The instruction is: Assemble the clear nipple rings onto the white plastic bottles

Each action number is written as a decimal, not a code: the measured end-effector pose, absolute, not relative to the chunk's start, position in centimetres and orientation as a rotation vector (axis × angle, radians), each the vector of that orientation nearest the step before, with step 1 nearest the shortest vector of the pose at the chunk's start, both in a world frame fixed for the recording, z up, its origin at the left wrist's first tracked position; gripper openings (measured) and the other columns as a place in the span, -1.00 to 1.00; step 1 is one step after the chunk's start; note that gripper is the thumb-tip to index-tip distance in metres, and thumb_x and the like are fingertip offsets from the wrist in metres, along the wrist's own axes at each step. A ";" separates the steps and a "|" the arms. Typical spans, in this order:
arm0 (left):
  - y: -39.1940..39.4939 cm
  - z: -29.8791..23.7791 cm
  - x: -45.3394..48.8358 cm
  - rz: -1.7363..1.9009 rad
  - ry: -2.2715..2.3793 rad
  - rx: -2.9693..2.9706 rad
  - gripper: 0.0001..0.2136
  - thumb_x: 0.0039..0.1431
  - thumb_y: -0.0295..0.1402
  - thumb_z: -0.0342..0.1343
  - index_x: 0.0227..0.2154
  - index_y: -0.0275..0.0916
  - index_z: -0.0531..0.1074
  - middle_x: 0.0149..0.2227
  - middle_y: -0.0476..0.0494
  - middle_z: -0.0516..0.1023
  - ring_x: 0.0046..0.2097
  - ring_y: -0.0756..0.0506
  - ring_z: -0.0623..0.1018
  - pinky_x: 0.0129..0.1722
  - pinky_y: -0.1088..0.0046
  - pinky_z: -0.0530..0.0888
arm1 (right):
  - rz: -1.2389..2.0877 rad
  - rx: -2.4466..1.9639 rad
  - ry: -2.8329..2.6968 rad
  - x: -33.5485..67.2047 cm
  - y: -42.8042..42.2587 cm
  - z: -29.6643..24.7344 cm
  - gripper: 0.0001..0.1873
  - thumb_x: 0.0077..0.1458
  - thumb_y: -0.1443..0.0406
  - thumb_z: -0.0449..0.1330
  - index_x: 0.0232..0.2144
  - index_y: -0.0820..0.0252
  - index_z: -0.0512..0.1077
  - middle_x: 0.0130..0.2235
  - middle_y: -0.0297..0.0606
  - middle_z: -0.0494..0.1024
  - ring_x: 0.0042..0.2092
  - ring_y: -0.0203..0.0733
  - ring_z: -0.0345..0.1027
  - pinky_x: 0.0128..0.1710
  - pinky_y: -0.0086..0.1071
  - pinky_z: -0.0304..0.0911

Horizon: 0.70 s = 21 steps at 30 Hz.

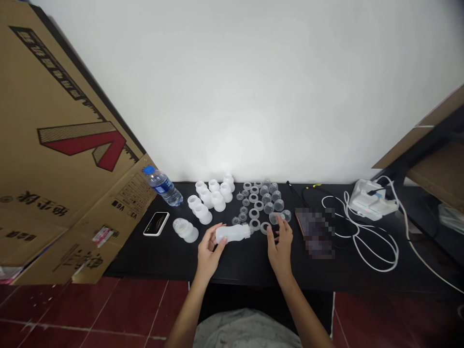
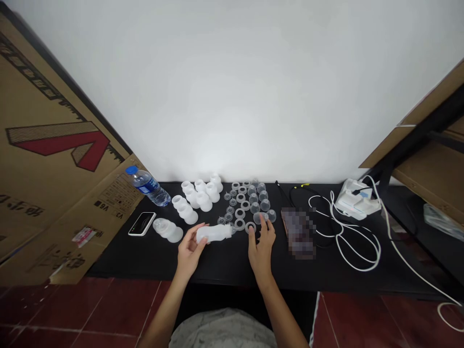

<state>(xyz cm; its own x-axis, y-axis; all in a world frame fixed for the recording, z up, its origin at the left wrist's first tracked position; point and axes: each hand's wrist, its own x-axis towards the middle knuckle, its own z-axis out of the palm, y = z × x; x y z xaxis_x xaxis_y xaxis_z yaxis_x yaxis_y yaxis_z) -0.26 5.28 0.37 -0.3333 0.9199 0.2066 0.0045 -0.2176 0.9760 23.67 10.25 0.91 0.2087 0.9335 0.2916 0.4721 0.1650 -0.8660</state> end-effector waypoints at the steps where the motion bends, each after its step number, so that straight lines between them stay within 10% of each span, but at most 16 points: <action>1: 5.3 0.4 -0.3 1.642 1.316 1.161 -0.55 0.31 -0.13 0.37 0.18 -0.14 0.53 0.22 -0.32 0.64 0.23 -0.32 0.66 0.10 0.18 0.69 | 0.600 -1.432 -1.374 23.8 10.2 1.0 -0.35 0.47 -0.07 0.11 0.45 0.00 0.32 0.34 0.11 0.33 0.08 0.13 0.41 0.00 0.00 0.45; 21: 5.5 0.8 -0.1 1.661 1.329 1.218 -0.60 0.30 -0.16 0.39 0.11 -0.18 0.54 0.17 -0.32 0.68 0.18 -0.28 0.70 0.18 0.15 0.66 | 0.750 -1.142 -1.641 24.0 9.2 1.3 -0.47 0.52 0.13 0.14 0.46 -0.12 0.34 0.03 -0.15 0.57 -0.16 -0.10 0.42 -0.04 -0.18 0.45</action>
<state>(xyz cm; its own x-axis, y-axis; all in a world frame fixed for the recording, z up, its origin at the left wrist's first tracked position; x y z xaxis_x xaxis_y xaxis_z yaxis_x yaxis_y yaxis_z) -0.15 5.51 0.78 -0.3338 0.9085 0.2515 0.0456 -0.2509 0.9669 23.99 9.19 1.34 -0.0962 0.9277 0.3607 0.3346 0.3714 -0.8661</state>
